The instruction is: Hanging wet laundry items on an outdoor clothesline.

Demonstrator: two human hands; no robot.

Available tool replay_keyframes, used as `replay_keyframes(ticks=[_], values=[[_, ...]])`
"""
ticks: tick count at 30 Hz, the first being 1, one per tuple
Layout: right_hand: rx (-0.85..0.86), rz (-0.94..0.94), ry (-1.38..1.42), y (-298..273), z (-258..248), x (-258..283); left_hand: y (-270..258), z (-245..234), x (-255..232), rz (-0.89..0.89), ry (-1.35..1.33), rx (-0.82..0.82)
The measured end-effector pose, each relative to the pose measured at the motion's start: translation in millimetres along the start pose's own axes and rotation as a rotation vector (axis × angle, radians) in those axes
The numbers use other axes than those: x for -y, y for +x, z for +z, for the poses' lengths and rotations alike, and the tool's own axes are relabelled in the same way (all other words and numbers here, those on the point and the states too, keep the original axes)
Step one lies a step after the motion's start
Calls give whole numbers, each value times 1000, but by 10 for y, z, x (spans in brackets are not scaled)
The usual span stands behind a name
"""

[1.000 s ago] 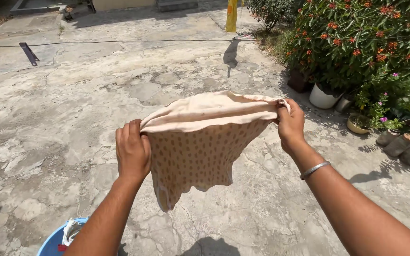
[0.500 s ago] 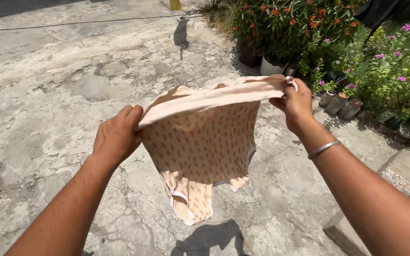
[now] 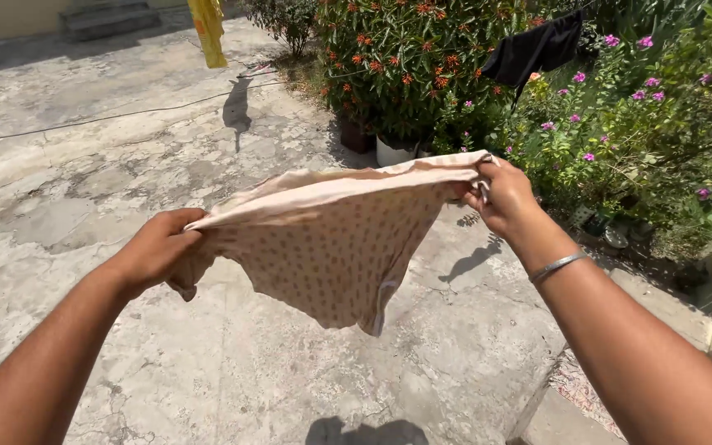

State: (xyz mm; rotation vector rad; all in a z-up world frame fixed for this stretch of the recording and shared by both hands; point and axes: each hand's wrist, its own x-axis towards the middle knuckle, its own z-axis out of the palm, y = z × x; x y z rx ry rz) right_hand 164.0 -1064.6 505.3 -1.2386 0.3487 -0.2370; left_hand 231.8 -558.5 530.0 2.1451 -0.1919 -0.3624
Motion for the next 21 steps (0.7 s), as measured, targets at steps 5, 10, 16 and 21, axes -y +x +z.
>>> replay_keyframes(ticks=[5, 10, 16, 21], values=[[-99, -73, 7, 502, -456, 291, 344, 94, -629, 128, -126, 112], [-116, -154, -5, 606, -483, 656, 577, 174, -1155, 259, -145, 17], [-202, -190, 3, 1111, -714, 848, 1398, 289, -1308, 540, -426, -4], [-276, -225, 67, 1394, -934, 966, 1882, 369, -1391, 492, -516, 25]])
